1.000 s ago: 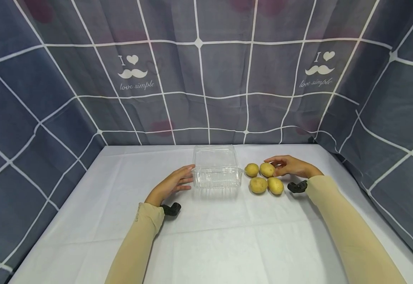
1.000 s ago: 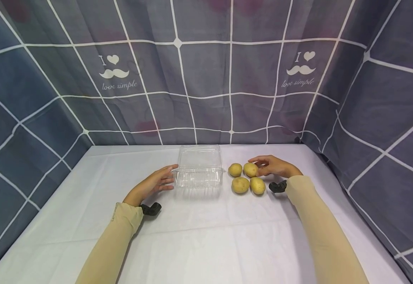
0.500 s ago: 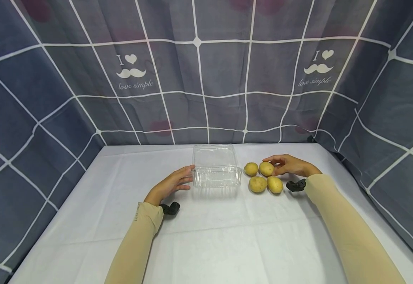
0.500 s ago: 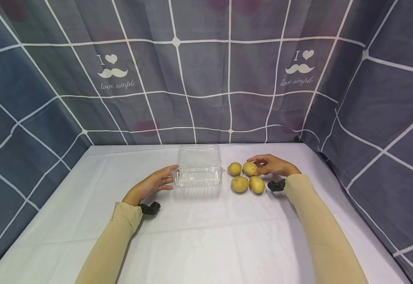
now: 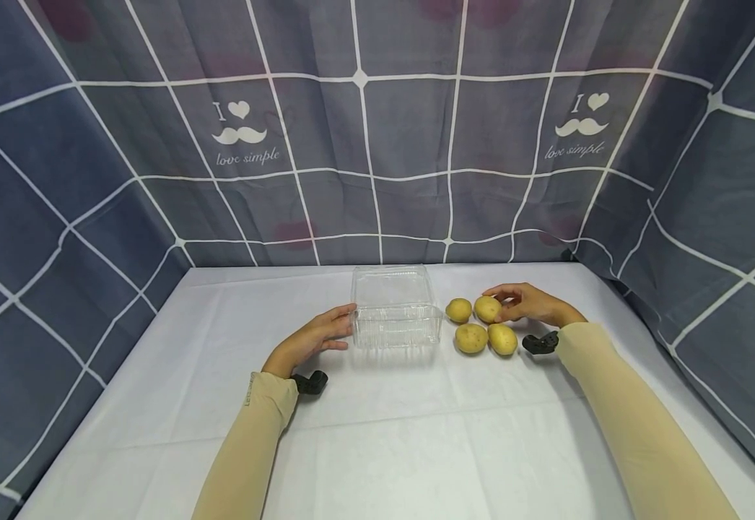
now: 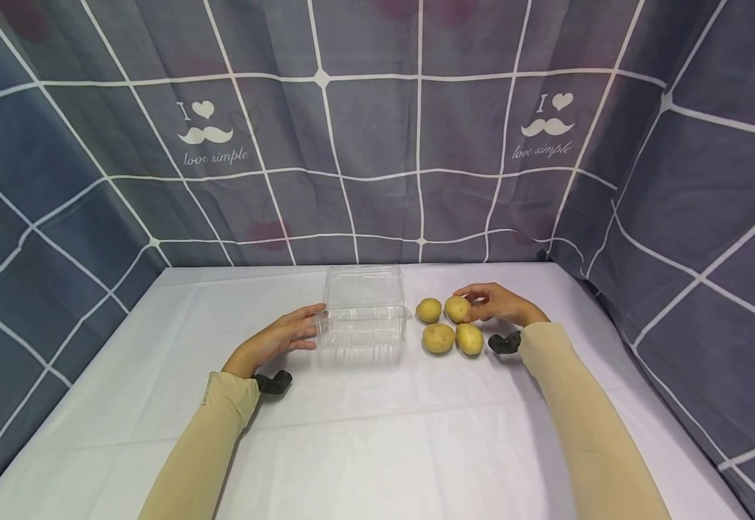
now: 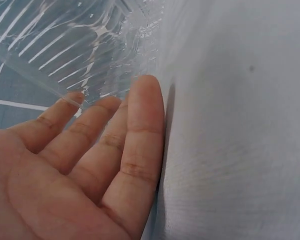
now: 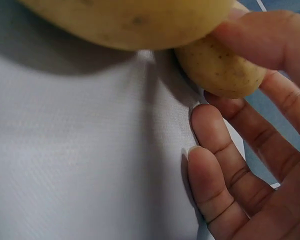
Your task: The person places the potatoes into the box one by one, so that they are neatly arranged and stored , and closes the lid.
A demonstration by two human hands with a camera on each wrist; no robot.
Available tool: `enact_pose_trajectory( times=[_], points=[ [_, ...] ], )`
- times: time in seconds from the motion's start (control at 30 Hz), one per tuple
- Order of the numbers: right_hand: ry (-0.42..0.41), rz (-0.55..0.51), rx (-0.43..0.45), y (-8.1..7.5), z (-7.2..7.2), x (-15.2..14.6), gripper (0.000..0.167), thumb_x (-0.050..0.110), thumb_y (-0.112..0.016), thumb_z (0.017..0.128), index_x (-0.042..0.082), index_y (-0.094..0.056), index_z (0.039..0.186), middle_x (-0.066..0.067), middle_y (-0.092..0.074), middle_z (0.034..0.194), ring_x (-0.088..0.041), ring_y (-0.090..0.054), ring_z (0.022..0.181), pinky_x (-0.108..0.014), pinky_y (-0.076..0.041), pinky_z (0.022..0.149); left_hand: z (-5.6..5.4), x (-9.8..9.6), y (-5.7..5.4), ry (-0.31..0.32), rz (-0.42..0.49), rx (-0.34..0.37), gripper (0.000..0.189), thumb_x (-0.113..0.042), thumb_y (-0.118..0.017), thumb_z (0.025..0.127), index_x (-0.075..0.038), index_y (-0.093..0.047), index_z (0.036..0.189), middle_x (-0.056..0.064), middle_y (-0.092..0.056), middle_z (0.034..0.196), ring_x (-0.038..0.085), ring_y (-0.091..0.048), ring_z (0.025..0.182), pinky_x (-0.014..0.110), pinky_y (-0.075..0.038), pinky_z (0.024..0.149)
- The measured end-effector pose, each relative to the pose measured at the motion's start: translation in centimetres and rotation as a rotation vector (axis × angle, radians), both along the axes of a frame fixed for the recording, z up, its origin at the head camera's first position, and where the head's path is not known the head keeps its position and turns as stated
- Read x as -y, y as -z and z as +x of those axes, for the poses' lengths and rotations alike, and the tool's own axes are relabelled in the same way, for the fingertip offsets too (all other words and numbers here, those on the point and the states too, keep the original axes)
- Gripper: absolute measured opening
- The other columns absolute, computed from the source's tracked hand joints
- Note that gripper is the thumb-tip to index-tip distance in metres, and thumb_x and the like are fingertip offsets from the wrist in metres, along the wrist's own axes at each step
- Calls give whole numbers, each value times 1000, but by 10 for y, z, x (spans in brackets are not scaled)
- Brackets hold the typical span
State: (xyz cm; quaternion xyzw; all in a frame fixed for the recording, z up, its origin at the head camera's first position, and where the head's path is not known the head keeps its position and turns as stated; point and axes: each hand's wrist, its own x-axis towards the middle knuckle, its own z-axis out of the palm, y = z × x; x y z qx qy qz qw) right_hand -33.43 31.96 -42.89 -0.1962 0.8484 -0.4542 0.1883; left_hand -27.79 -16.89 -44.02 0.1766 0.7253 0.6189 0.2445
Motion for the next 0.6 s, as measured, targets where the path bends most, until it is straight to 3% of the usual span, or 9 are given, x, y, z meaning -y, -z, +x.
enact_pose_trajectory(
  times=[0.23, 0.43, 0.6],
  points=[
    [56, 4, -10, -1, 4, -3, 60, 8, -78, 96, -8, -55, 150, -22, -64, 131, -21, -63, 109, -31, -57, 85, -2, 0, 3, 15, 25, 0, 87, -37, -62, 107, 4, -18, 170, 26, -15, 177, 45, -28, 159, 50, -46, 119],
    [71, -35, -62, -1, 8, -6, 56, 5, -79, 95, -9, -59, 145, -23, -66, 129, -21, -61, 111, -24, -55, 88, -1, -2, 3, 28, 45, 0, 86, -28, -62, 106, 7, -15, 170, 26, -8, 178, 44, -17, 163, 53, -44, 120],
    [88, -45, -86, 0, 6, -8, 55, 4, -81, 94, -9, -61, 144, -22, -67, 132, -13, -62, 113, -21, -54, 91, -2, -2, 2, 32, 34, -8, 88, -25, -63, 104, 6, -15, 170, 24, -7, 179, 44, -17, 163, 52, -45, 120]
  ],
)
